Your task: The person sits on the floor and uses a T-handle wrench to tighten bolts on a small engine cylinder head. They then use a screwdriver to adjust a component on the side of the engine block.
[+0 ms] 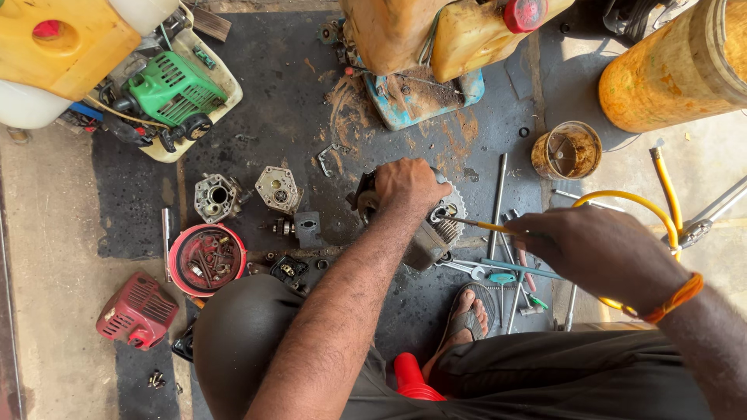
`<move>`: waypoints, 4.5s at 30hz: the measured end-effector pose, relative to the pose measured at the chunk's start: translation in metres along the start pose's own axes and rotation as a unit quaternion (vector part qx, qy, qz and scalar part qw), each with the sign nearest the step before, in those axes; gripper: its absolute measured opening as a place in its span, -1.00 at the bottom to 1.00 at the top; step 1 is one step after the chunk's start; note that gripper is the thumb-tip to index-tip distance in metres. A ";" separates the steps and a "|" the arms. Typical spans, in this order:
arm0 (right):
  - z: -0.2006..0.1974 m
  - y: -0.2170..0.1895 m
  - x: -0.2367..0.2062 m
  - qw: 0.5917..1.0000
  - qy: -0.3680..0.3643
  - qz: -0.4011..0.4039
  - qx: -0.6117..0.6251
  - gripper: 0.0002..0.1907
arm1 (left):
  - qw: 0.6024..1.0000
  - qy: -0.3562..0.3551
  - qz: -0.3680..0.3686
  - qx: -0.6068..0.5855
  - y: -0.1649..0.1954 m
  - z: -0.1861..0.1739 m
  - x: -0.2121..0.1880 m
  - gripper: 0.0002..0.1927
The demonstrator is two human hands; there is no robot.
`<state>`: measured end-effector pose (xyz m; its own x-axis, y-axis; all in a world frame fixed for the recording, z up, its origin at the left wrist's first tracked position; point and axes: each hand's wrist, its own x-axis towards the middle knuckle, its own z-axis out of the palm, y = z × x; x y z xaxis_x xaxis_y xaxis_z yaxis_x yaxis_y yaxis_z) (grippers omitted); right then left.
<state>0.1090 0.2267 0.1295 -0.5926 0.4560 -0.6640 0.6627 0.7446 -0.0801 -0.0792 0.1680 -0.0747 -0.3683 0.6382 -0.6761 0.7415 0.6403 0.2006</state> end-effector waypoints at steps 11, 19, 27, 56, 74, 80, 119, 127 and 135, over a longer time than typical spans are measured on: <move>0.093 -0.019 -0.039 0.960 0.240 -0.033 0.139 -0.64 | 1.000 0.001 0.002 0.001 0.001 0.003 0.004 -0.30; -0.006 -0.035 -0.007 0.995 -0.018 0.040 -0.093 -0.75 | 1.000 0.001 -0.008 0.002 0.003 -0.002 -0.001 -0.29; 0.025 -0.080 -0.030 0.983 0.069 0.047 -0.163 -0.80 | 0.999 -0.005 -0.013 0.028 0.009 0.011 0.005 -0.30; 0.173 -0.026 -0.021 0.895 0.291 0.034 0.336 -0.60 | 1.000 -0.006 0.000 -0.005 0.006 0.009 0.008 -0.33; 0.042 -0.018 -0.048 0.995 0.091 0.036 -0.001 -0.65 | 0.997 0.049 0.042 0.050 0.026 0.015 -0.002 -0.45; 0.062 -0.022 -0.065 0.996 0.081 0.031 -0.036 -0.57 | 0.985 0.101 0.083 0.115 0.027 0.004 -0.030 -0.32; 0.124 -0.021 -0.072 0.968 0.225 0.026 0.111 -0.50 | 0.982 0.081 0.064 0.156 0.025 0.009 -0.014 -0.15; 0.061 -0.012 -0.042 0.996 0.062 -0.023 -0.056 -0.69 | 0.978 0.113 0.069 0.162 0.028 0.015 -0.024 -0.13; 0.091 -0.012 -0.051 0.986 0.160 -0.038 -0.032 -0.66 | 0.980 0.114 0.086 0.140 0.028 0.013 -0.032 -0.17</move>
<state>0.1731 0.1505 0.0970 -0.7600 0.5205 -0.3891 0.5868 0.8070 -0.0667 -0.0398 0.1599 -0.0570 -0.3167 0.8254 -0.4674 0.9167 0.3930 0.0728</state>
